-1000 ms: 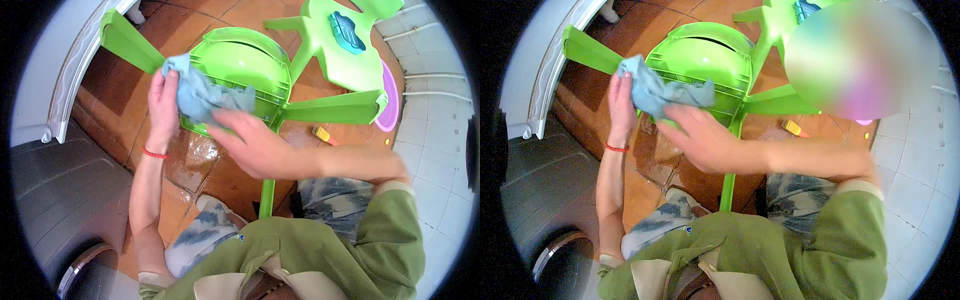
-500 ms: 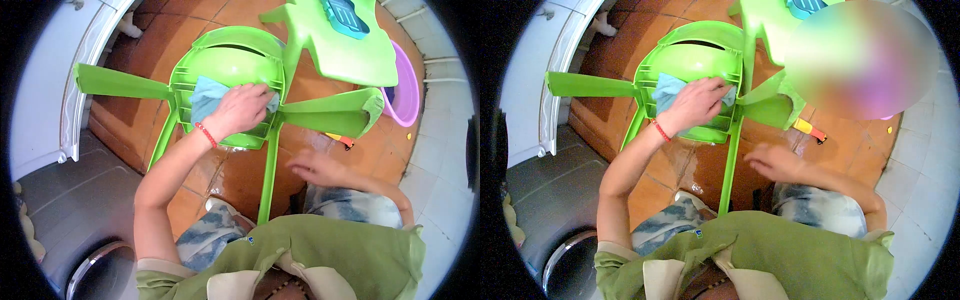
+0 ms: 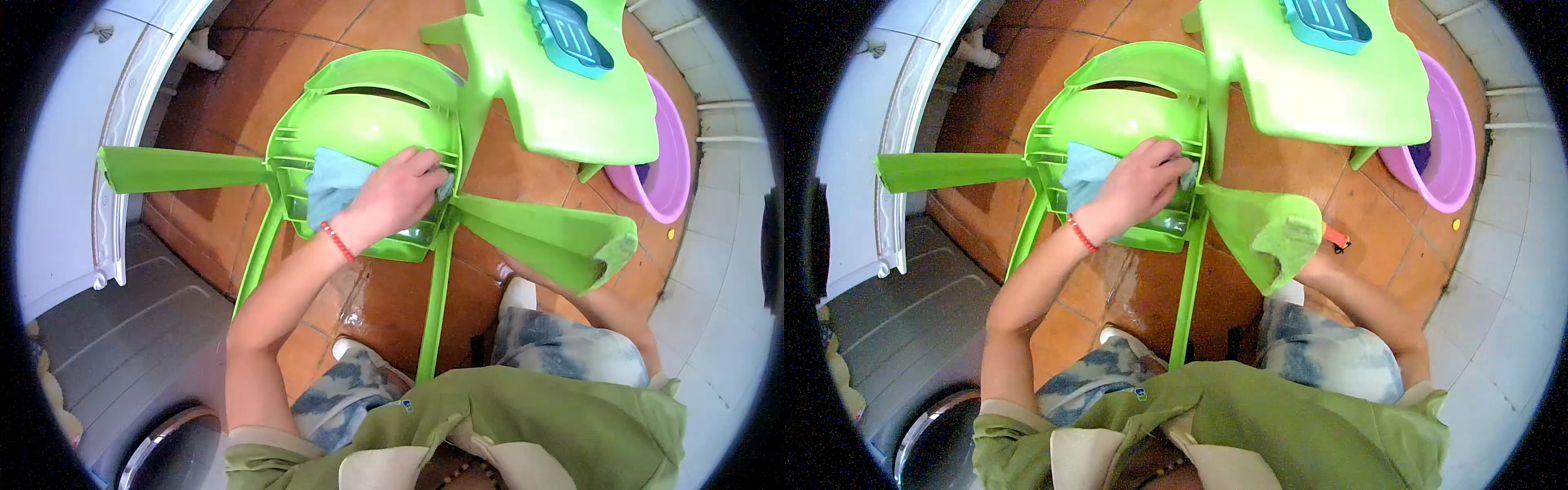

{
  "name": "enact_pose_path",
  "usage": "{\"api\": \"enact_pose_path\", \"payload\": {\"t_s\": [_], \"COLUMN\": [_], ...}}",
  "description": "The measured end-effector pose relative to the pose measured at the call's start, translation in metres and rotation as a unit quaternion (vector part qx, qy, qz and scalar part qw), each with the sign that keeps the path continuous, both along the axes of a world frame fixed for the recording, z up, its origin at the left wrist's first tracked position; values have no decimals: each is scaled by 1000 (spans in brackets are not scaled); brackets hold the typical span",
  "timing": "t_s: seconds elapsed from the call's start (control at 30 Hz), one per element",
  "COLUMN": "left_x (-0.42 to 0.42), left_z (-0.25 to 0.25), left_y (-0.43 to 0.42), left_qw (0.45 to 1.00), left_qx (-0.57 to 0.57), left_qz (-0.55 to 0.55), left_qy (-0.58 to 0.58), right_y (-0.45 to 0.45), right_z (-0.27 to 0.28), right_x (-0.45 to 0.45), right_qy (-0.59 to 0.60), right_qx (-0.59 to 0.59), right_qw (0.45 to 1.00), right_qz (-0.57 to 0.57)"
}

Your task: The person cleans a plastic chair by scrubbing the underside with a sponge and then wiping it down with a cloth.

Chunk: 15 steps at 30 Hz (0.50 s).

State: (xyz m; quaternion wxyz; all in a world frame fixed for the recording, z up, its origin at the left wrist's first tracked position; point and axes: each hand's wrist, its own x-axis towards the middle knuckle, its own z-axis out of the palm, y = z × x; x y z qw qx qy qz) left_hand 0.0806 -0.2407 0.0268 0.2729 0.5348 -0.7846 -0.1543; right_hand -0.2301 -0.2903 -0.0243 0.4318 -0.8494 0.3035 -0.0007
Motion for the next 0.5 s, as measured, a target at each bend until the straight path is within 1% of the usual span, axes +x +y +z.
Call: {"api": "enact_pose_path", "payload": {"t_s": [0.1, 0.2, 0.33, 0.43, 0.5], "left_x": [0, -2, -2, -6, -12], "left_z": [16, 16, -2, -7, -7], "left_y": [1, -7, -3, -1, -2], "left_qw": [998, 991, 998, 995, 996], "left_qx": [36, 80, 47, 71, 29], "left_qz": [-7, -20, 18, 66, 84], "left_qy": [-43, -103, -35, -27, -6], "right_y": [-6, -9, -7, -8, -7], "right_z": [1, 16, 27, 29, 27], "right_x": [2, 15, 31, 39, 41], "right_qy": [11, 18, 22, 26, 29], "right_qx": [2, 13, 20, 22, 24], "right_qw": [1000, 1000, 1000, 999, 999], "right_qz": [-8, -8, 2, 8, 8]}}
